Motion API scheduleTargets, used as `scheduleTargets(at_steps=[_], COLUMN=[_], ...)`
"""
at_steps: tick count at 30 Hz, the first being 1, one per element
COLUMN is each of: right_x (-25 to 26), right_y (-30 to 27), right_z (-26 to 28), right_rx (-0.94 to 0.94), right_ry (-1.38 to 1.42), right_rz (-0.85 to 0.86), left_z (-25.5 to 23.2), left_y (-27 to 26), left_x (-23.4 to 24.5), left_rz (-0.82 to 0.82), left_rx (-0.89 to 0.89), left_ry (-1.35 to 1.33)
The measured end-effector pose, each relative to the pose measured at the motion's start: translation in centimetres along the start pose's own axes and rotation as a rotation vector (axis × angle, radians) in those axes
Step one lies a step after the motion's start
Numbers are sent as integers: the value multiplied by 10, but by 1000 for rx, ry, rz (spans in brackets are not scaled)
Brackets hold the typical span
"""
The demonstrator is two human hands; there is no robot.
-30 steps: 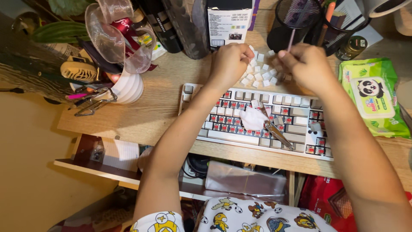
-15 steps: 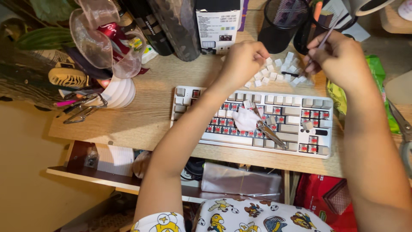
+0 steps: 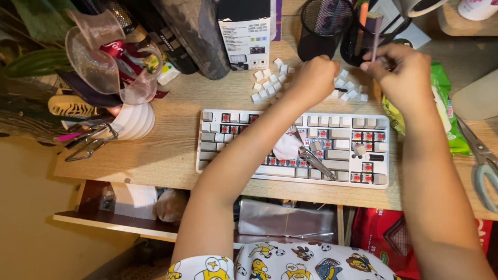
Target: The person sorts detached keycaps on a desk by hand, manipulates keycaps using a slender stick, and presses keycaps onto keyboard switches by hand.
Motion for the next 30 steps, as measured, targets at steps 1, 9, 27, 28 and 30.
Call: scheduleTargets(at_steps=[1,9,27,28,30], right_x=[-2,-15,-22,-24,-30], right_y=[-1,-5,-7,-7,-7], right_z=[-4,-15,-10,-9,-6], right_rx=[-2,10,-196,-193,-249], right_ry=[1,-15,720,721,817], right_rz=[-2,-5,-106,-105,-85], left_z=[-1,12,29,33,38], left_y=[2,14,0,-4,-9], left_x=[0,-55,-26,-27,-27], left_rz=[3,114,309,307,221], left_rx=[-2,-70,931,929,896], left_ry=[1,276,-1244,-1244,-1354])
Point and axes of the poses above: each hand's wrist, its own y-axis towards the middle knuckle, its own x-axis out of the back of the hand, z = x × y, the point moved 4 cm from there along y, towards the middle knuckle, and after that the axes turned 12 degrees about -z, right-handed, at the moved point
